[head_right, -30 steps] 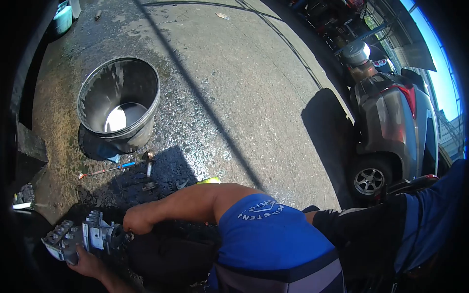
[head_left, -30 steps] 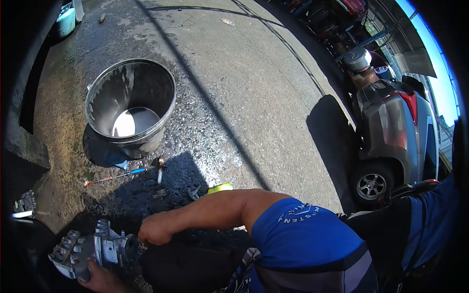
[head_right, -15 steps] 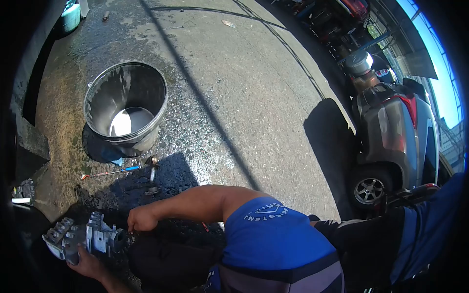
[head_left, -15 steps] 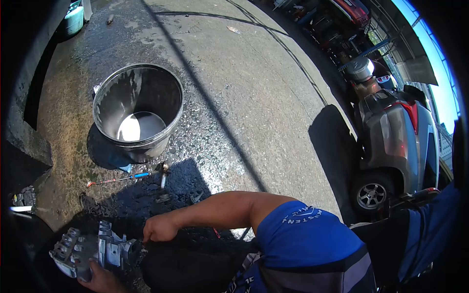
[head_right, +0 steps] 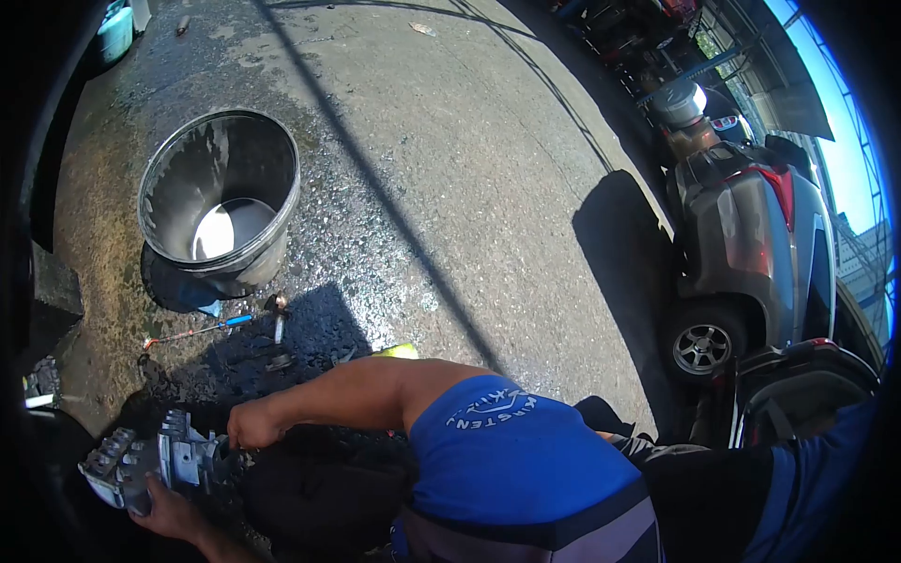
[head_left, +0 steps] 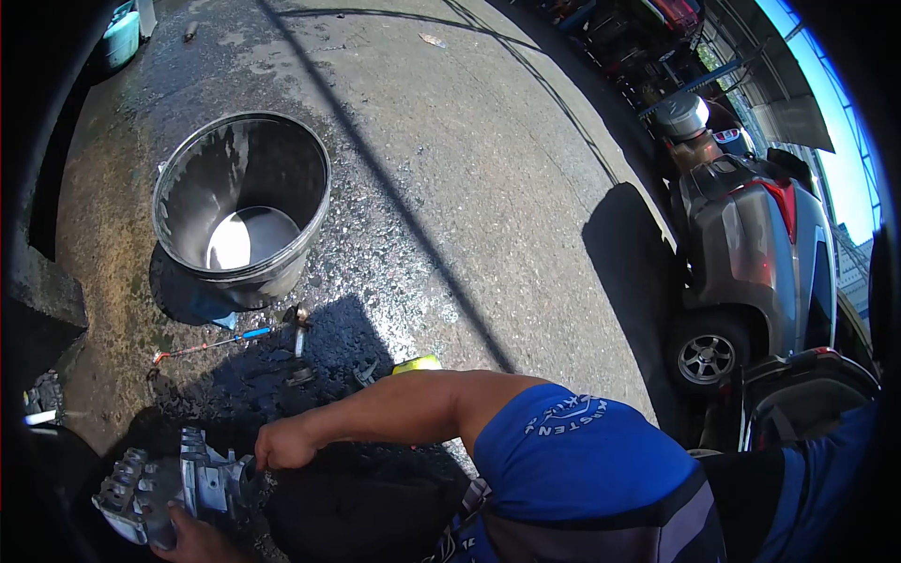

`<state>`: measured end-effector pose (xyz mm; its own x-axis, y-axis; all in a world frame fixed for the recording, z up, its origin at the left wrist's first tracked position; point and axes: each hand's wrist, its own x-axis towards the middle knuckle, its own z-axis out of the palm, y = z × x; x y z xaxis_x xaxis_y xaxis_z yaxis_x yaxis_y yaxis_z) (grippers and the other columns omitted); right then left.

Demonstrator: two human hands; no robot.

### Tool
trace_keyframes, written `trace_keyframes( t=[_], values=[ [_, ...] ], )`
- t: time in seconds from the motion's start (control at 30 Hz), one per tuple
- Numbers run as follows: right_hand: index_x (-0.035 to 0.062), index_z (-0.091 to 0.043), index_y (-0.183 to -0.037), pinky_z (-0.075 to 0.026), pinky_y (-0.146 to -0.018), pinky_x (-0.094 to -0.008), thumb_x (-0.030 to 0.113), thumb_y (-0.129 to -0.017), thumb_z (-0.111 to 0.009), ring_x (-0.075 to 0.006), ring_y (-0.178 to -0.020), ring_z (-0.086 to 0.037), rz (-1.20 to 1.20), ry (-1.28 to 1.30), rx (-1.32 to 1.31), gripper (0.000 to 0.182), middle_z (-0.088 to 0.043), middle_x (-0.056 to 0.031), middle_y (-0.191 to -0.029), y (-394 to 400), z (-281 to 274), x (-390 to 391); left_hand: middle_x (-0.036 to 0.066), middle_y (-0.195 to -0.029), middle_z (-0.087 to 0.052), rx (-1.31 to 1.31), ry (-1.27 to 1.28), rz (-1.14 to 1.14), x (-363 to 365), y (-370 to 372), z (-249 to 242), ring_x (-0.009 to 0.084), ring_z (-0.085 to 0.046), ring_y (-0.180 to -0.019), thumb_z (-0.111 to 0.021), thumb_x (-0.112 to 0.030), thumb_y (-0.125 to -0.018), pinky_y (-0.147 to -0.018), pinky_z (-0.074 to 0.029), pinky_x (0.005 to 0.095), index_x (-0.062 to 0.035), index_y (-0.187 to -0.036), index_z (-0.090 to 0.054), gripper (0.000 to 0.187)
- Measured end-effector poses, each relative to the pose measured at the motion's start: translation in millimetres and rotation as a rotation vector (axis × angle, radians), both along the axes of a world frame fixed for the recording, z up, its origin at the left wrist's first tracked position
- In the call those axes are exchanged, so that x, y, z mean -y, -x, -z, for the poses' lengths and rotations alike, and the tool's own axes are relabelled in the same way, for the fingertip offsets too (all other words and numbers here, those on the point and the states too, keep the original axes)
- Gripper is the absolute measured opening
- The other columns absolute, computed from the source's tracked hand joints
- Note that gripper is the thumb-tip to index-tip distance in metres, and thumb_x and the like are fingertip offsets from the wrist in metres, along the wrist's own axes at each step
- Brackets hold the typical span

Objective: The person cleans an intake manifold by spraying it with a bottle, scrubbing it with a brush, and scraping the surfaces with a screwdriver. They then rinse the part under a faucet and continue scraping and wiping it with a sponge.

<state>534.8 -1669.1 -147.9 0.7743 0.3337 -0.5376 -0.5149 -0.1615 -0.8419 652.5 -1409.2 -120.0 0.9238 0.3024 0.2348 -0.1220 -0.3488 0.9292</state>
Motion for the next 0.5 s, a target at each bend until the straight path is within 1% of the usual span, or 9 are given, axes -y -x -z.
trace_keyframes(
  t=[0.07, 0.13, 0.2, 0.23, 0.3, 0.33, 0.37, 0.43, 0.5],
  values=[
    [0.0005, -0.073, -0.120, -0.052, -0.097, -0.0396, 0.008, -0.087, -0.058, -0.0320, -0.115, -0.067, -0.066, 0.082, 0.116, 0.037, -0.073, -0.0187, -0.117, 2, -14, 7, 0.020, -0.118, -0.068, 0.045, -0.030, 0.042, -15, -6, 8, 0.0230, -0.068, -0.103, -0.077, -0.003, -0.090, -0.090, -0.055, 0.0360, 0.0107, -0.122, -0.055, 0.041],
    [0.0007, -0.073, -0.120, -0.052, -0.098, -0.0405, 0.008, -0.087, -0.057, -0.0335, -0.116, -0.067, -0.119, 0.103, 0.204, 0.037, -0.073, -0.0194, -0.117, 2, -24, 6, 0.020, -0.117, -0.068, 0.061, -0.044, 0.015, -30, -8, 5, 0.0231, -0.068, -0.102, -0.077, -0.002, -0.090, -0.090, -0.056, 0.0359, 0.0106, -0.122, -0.055, 0.041],
    [0.0008, -0.073, -0.119, -0.052, -0.098, -0.0419, 0.007, -0.087, -0.056, -0.0356, -0.116, -0.067, -0.139, 0.125, 0.238, 0.037, -0.073, -0.0202, -0.117, 7, -36, 22, 0.020, -0.116, -0.068, 0.066, -0.011, 0.002, -20, -8, 6, 0.0231, -0.068, -0.101, -0.077, -0.002, -0.089, -0.090, -0.056, 0.0358, 0.0106, -0.121, -0.055, 0.041],
    [0.0012, -0.073, -0.119, -0.052, -0.098, -0.0429, 0.007, -0.086, -0.056, -0.0366, -0.115, -0.067, -0.197, 0.196, 0.275, 0.037, -0.072, -0.0206, -0.117, 5, -42, 24, 0.019, -0.116, -0.068, 0.005, 0.079, 0.034, -15, -9, -3, 0.0231, -0.068, -0.101, -0.076, 0.000, -0.089, -0.089, -0.056, 0.0359, 0.0105, -0.121, -0.055, 0.040],
    [0.0020, -0.072, -0.119, -0.052, -0.097, -0.0448, 0.007, -0.086, -0.056, -0.0384, -0.112, -0.067, -0.333, 0.310, 0.363, 0.037, -0.072, -0.0213, -0.116, -6, -53, 13, 0.019, -0.116, -0.068, 0.012, 0.077, 0.076, -11, -10, -4, 0.0232, -0.069, -0.100, -0.075, 0.000, -0.089, -0.089, -0.057, 0.0357, 0.0109, -0.121, -0.054, 0.040],
    [0.0029, -0.072, -0.119, -0.053, -0.097, -0.0460, 0.007, -0.086, -0.056, -0.0394, -0.111, -0.067, -0.339, 0.348, 0.361, 0.038, -0.072, -0.0216, -0.115, -8, -60, 12, 0.019, -0.117, -0.068, 0.017, 0.055, 0.091, -14, -12, -8, 0.0232, -0.069, -0.100, -0.075, 0.001, -0.089, -0.088, -0.057, 0.0356, 0.0111, -0.121, -0.054, 0.040],
    [0.0038, -0.072, -0.120, -0.053, -0.096, -0.0472, 0.008, -0.086, -0.056, -0.0404, -0.109, -0.067, -0.370, 0.365, 0.363, 0.038, -0.072, -0.0220, -0.114, -8, -69, 15, 0.020, -0.118, -0.068, -0.034, 0.124, 0.013, 8, -1, -32, 0.0234, -0.069, -0.100, -0.075, 0.000, -0.089, -0.088, -0.057, 0.0357, 0.0121, -0.122, -0.054, 0.041],
    [0.0052, -0.071, -0.122, -0.053, -0.095, -0.0474, 0.009, -0.087, -0.056, -0.0400, -0.109, -0.068, -0.338, 0.345, 0.337, 0.039, -0.072, -0.0218, -0.114, -10, -66, 19, 0.020, -0.123, -0.066, -0.059, 0.043, -0.009, 23, 5, -57, 0.0254, -0.068, -0.105, -0.073, 0.003, -0.086, -0.095, -0.054, 0.0374, 0.0115, -0.124, -0.054, 0.043],
    [0.0048, -0.070, -0.123, -0.054, -0.096, -0.0465, 0.011, -0.090, -0.056, -0.0401, -0.109, -0.068, -0.285, 0.341, 0.251, 0.037, -0.072, -0.0222, -0.114, -10, -70, 8, 0.020, -0.127, -0.063, -0.037, 0.140, 0.011, 34, 9, -66, 0.0244, -0.064, -0.111, -0.070, 0.006, -0.086, -0.098, -0.052, 0.0374, 0.0093, -0.126, -0.050, 0.045]
  ],
)
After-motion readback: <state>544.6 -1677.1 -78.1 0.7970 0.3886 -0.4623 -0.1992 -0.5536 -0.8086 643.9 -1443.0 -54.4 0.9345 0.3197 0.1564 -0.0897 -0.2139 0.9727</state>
